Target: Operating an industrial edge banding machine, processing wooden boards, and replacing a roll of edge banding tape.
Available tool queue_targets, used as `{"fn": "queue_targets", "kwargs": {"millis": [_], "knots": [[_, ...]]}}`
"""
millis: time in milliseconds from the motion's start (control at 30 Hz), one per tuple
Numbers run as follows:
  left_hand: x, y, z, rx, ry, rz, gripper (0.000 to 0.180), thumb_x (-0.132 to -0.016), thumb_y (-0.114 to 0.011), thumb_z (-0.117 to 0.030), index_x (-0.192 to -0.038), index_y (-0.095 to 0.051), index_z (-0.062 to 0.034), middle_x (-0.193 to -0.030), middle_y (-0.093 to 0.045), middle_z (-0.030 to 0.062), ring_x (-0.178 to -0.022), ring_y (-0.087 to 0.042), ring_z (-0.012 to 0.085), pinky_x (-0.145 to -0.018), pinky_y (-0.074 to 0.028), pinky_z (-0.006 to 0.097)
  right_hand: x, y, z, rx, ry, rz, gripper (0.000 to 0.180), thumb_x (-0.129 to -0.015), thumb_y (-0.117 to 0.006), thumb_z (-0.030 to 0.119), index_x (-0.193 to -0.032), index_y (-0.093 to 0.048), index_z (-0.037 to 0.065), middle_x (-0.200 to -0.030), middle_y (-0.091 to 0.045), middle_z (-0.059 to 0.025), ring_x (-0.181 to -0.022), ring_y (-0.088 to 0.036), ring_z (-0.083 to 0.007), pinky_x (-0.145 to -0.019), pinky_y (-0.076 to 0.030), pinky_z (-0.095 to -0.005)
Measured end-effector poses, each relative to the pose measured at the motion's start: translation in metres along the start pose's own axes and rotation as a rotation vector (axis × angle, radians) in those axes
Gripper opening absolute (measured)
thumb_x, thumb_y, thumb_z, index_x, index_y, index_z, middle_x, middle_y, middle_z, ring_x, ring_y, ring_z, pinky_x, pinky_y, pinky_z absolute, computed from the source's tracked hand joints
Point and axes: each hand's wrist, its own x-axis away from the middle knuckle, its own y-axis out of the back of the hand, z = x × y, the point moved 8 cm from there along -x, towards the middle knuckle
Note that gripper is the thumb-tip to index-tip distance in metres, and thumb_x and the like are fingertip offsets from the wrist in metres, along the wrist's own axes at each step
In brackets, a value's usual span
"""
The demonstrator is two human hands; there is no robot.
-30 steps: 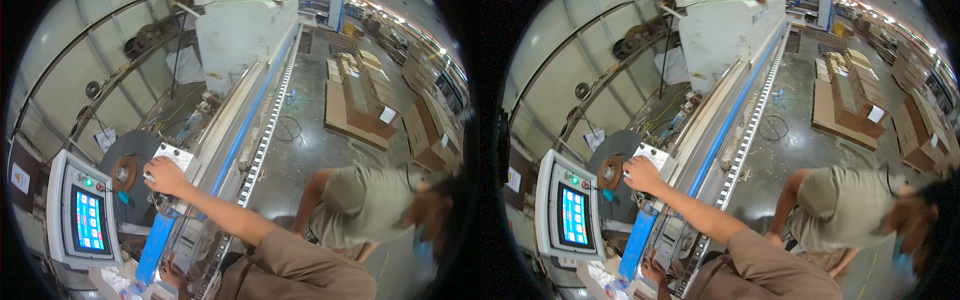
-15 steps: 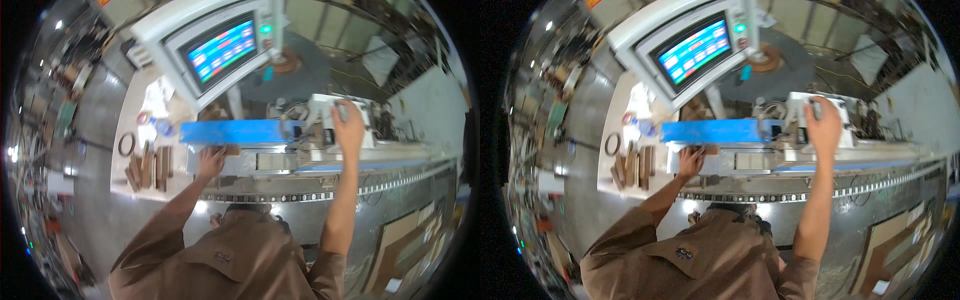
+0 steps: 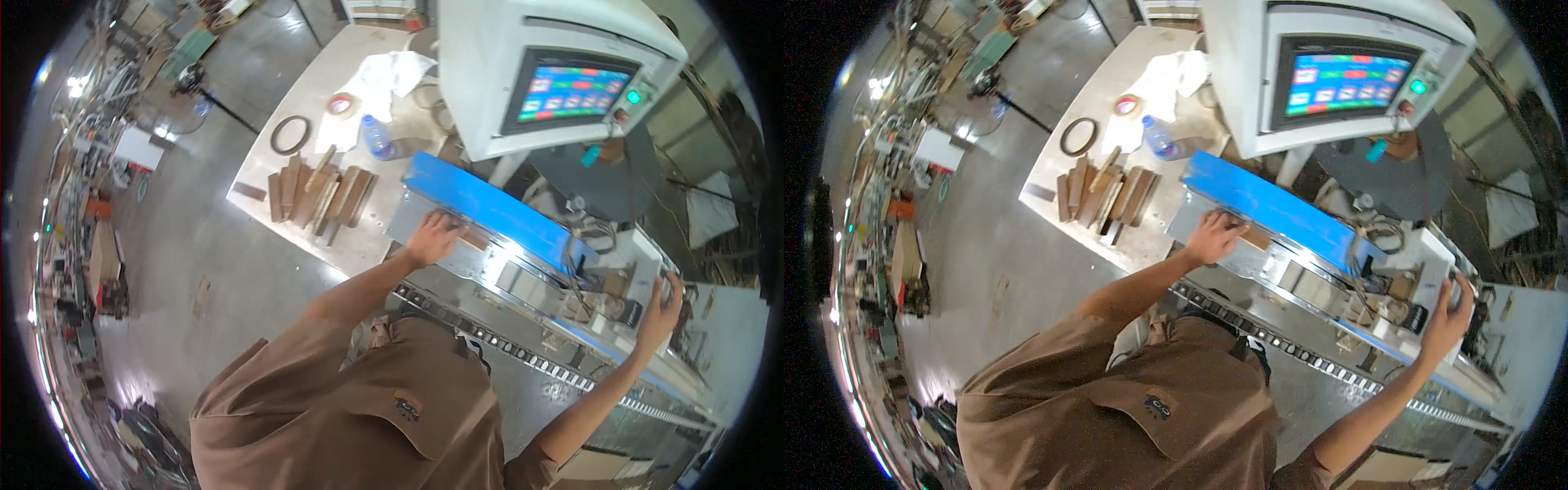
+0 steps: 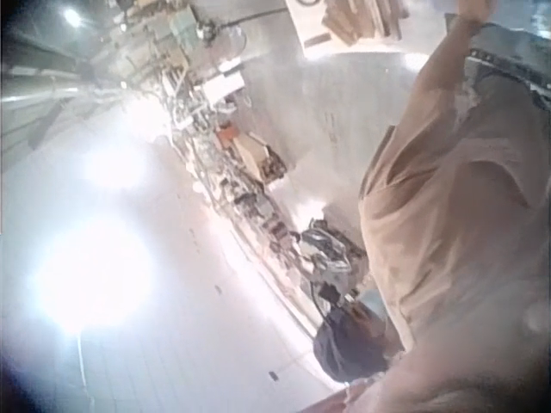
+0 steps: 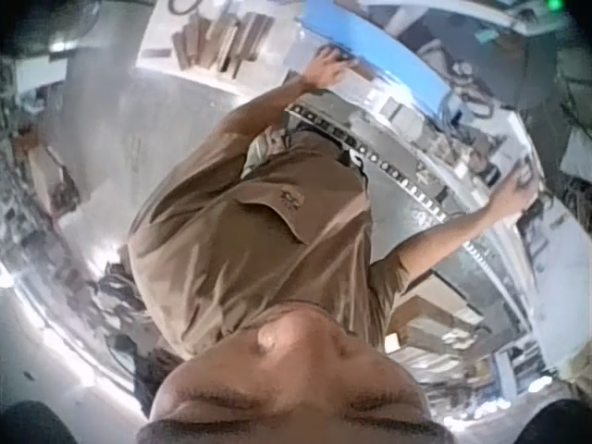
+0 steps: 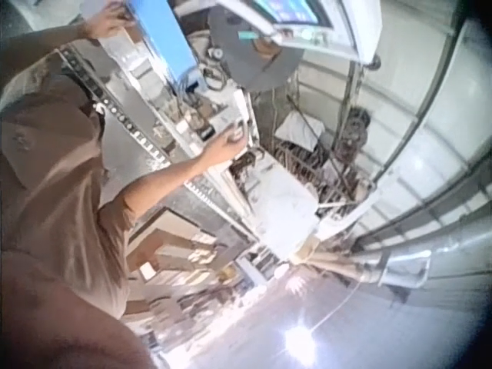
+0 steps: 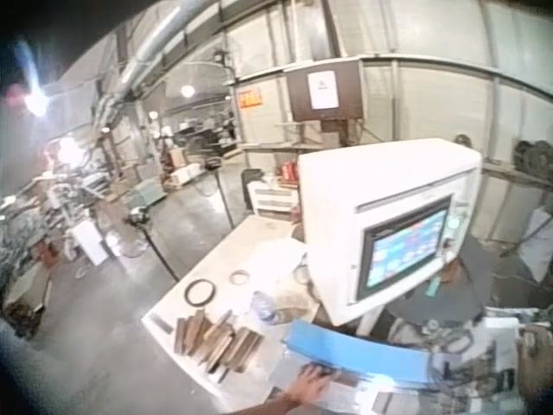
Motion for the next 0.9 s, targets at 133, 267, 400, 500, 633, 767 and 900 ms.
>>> {"fn": "queue_targets", "kwargs": {"millis": [133, 267, 400, 500, 633, 767, 900], "knots": [[0.004, 0.005, 0.003, 0.051, -0.005, -0.018, 0.047, -0.09, -0.07, -0.021, -0.137, -0.069, -0.0214, -0.138, -0.06, 0.0094, -0.139, -0.047, 0.0403, -0.117, -0.038, 0.057, -0.003, -0.006, 0.004, -0.083, 0.077, 0.013, 0.04, -0.106, -0.069, 0.032, -0.131, -0.068, 0.001, -0.135, -0.068, -0.0153, -0.128, -0.061, -0.0261, -0.114, -0.042, -0.0371], [0.002, 0.011, 0.0, 0.046, -0.037, -0.045, 0.05, -0.088, -0.072, -0.022, -0.138, -0.068, -0.0252, -0.133, -0.06, 0.0053, -0.136, -0.05, 0.0306, -0.118, -0.037, 0.056, -0.004, -0.004, -0.001, -0.016, 0.114, 0.007, 0.042, -0.106, -0.07, 0.037, -0.131, -0.068, 0.004, -0.136, -0.067, -0.0136, -0.124, -0.061, -0.0246, -0.11, -0.046, -0.0383], [0.004, 0.01, 0.002, 0.059, -0.038, -0.076, 0.049, -0.089, -0.071, -0.023, -0.138, -0.069, -0.0226, -0.127, -0.062, 0.0079, -0.13, -0.053, 0.0311, -0.117, -0.037, 0.055, -0.005, -0.007, -0.003, -0.118, 0.042, 0.035, 0.044, -0.106, -0.07, 0.039, -0.132, -0.068, 0.004, -0.139, -0.066, -0.0136, -0.126, -0.061, -0.026, -0.111, -0.045, -0.0394], [0.005, 0.009, 0.004, 0.047, -0.039, -0.102, 0.052, -0.087, -0.074, -0.021, -0.138, -0.067, -0.022, -0.125, -0.059, 0.0067, -0.126, -0.053, 0.0292, -0.111, -0.039, 0.053, -0.005, -0.004, 0.0, 0.004, 0.045, 0.039, 0.045, -0.107, -0.068, 0.041, -0.133, -0.068, 0.005, -0.141, -0.065, -0.0135, -0.129, -0.06, -0.0273, -0.112, -0.045, -0.04], [0.006, 0.007, 0.007, 0.052, -0.035, -0.111, 0.051, -0.088, -0.074, -0.022, -0.138, -0.067, -0.021, -0.124, -0.059, 0.0072, -0.124, -0.054, 0.0293, -0.109, -0.039, 0.051, -0.009, -0.007, -0.011, -0.003, 0.084, 0.045, 0.045, -0.107, -0.068, 0.04, -0.134, -0.068, 0.005, -0.143, -0.065, -0.014, -0.132, -0.06, -0.0276, -0.112, -0.044, -0.0396], [0.008, 0.007, 0.008, 0.03, -0.043, -0.127, 0.048, -0.089, -0.072, -0.023, -0.136, -0.068, -0.02, -0.122, -0.06, 0.007, -0.12, -0.055, 0.0289, -0.106, -0.04, 0.05, -0.014, -0.01, -0.022, -0.031, 0.108, 0.069, 0.044, -0.107, -0.067, 0.038, -0.135, -0.067, 0.003, -0.142, -0.065, -0.0151, -0.132, -0.059, -0.0267, -0.113, -0.043, -0.0384], [0.008, 0.002, 0.007, 0.018, -0.02, -0.138, 0.045, -0.088, -0.07, -0.028, -0.133, -0.072, -0.0214, -0.125, -0.063, 0.0107, -0.124, -0.057, 0.0318, -0.113, -0.04, 0.051, -0.012, -0.007, -0.017, 0.006, 0.119, 0.062, 0.044, -0.108, -0.067, 0.035, -0.136, -0.066, 0.002, -0.141, -0.066, -0.0141, -0.133, -0.059, -0.0267, -0.115, -0.041, -0.0379]]}}
